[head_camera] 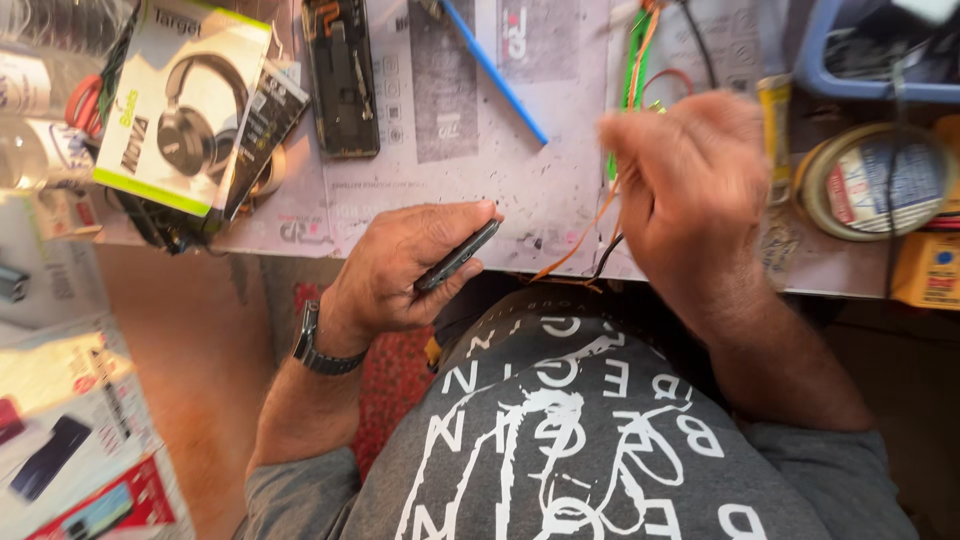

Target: The person cleans the charging port of a disassembled smartphone using a toothbrush and a green pen-like tool, then repeatedly inserts and removes a USB-C cable to test the connection. The phone remains open with the battery exposed throughout.

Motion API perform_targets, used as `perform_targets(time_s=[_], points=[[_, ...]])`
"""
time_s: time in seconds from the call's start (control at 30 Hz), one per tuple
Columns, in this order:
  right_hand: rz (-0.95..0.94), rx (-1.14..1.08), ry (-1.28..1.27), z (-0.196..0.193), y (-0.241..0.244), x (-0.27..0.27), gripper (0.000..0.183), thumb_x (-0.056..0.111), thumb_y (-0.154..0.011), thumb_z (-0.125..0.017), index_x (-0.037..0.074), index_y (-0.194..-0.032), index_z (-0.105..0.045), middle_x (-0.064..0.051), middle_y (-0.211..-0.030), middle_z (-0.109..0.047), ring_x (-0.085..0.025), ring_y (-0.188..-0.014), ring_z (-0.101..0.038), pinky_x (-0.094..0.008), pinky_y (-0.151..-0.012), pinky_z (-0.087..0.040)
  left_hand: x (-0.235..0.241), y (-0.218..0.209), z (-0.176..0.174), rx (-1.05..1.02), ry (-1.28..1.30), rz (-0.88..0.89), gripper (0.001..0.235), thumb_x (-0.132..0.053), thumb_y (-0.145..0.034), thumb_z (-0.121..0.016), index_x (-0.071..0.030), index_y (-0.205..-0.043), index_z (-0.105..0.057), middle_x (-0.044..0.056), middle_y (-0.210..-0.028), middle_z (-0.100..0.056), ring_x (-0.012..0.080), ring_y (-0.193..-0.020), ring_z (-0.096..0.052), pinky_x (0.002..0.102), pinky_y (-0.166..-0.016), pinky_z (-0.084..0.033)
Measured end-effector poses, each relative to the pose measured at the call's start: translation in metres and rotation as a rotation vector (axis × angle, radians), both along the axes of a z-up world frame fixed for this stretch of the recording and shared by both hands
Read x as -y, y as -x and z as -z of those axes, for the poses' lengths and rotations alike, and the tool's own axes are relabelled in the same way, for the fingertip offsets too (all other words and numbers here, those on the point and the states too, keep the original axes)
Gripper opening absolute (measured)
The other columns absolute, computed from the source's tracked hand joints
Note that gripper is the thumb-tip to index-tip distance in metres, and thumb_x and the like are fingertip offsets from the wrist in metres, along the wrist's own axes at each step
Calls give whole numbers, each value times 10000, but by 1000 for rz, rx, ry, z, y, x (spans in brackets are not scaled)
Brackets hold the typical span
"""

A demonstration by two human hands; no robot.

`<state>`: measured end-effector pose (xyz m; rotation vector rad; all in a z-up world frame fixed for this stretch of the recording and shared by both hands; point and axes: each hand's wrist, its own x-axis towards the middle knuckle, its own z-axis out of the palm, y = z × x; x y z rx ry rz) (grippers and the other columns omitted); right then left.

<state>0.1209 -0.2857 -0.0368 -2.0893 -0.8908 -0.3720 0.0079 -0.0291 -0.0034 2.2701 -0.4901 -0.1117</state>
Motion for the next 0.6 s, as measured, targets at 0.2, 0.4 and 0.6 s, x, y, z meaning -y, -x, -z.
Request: perform_targets(time_s=[0.2, 0.4, 0.6], points=[[99, 154, 166, -6, -7, -23, 167, 93, -955, -804, 7, -1075, -726, -205, -1222, -656, -326, -1135, -609, -444, -1006, -438, -4, 0, 3, 36, 18, -11, 404, -79, -950, -716, 33, -1322, -606, 200, -1240, -709, 369, -1122, -722, 414, -955, -595], [-164, 2, 578, -7, 10, -63, 93, 27, -857, -680, 23, -940, -722, -145, -911, -659, -264, -850, -638, -418, -709, -519, -8, 3, 3, 50, 43, 0, 389, -57, -928, -708, 37, -1296, -624, 212, -1132, -719, 383, -1010, -727, 425, -862, -591], [103, 5, 411, -16, -9, -5, 134, 4, -965, -656, 35, -1068, -736, -129, -1017, -678, -311, -883, -673, -406, -762, -556, -11, 10, 2, 74, 113, -24, 390, -47, -917, -727, 22, -1287, -629, 208, -1078, -728, 365, -949, -735, 398, -807, -593]])
